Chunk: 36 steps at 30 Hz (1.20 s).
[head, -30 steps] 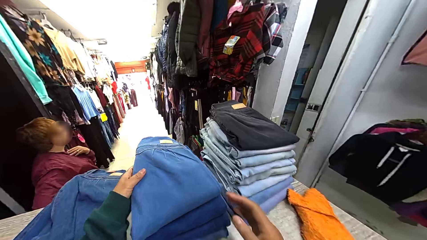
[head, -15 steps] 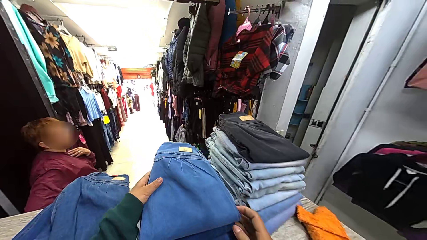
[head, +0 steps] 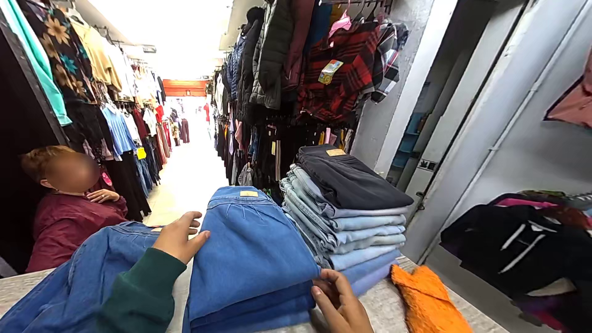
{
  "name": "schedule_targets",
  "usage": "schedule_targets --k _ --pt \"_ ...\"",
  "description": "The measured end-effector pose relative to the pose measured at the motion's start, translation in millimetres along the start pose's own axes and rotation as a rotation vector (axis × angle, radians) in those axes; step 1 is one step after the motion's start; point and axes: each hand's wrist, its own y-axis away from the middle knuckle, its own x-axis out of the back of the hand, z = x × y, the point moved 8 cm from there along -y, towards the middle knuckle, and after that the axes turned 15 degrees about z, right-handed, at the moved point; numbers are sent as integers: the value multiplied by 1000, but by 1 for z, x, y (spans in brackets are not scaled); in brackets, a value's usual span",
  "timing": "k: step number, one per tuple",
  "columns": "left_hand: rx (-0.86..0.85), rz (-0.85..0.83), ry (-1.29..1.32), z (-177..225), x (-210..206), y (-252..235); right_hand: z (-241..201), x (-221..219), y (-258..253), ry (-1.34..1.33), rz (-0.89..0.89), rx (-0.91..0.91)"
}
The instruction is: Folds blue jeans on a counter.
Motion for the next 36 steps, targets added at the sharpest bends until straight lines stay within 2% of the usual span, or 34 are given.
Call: schedule_targets --k 3,7,10,15,22,24,26,28,30,33,36 --pt "52 -110 -61 -3 -9 6 1 -2 4 43 -76 8" --pt "98 -238 25 -33 -37 -3 -3 -6 8 -170 -124 98" --pt "110 -227 99 -33 -42 -6 -6 -6 7 -298 -116 96" --pt "89 -234 90 -34 -42 -8 -8 -7 6 -296 -97 8" --pt "119 -237 111 -40 -43 -9 -2 -17 12 -276 -273 -13" --pt "109 -242 96 -31 -40 -5 -2 -18 12 -296 -264 8" --pt "165 -282 37 9 -27 15 -4 -16 11 -319 -238 71" --pt "199 -309 -7 25 -23 23 -4 -15 10 -318 -220 143" --pt "147 -313 41 1 -30 11 -3 -15 8 -308 -221 205" --pt "102 -259 134 -47 -47 -13 -1 -15 10 -292 -212 204" --pt "130 -218 189 -44 -48 -14 -5 -14 13 -258 -208 160"
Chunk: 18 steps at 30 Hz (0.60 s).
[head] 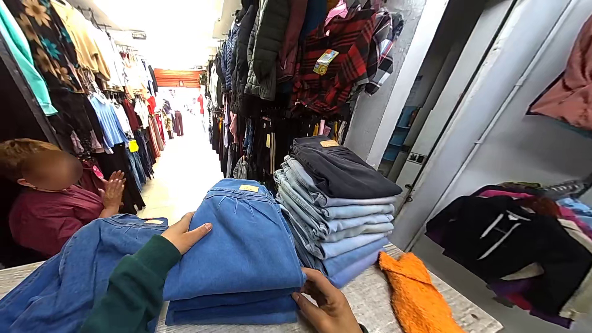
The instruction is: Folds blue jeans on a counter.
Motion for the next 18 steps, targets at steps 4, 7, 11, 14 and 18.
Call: schedule_targets --k 4,7,11,14,18 --pt "18 80 114 14 -4 4 -4 -1 1 50 -30 -19" --pt "39 109 160 13 -5 2 -5 -1 2 59 -71 12" --pt "77 127 264 20 -1 7 -9 -3 3 88 -83 17" --pt "126 173 239 -4 6 -6 -17 -4 4 224 11 -21" --pt "143 -62 -451 -45 5 -20 -10 -16 0 411 -40 -144"
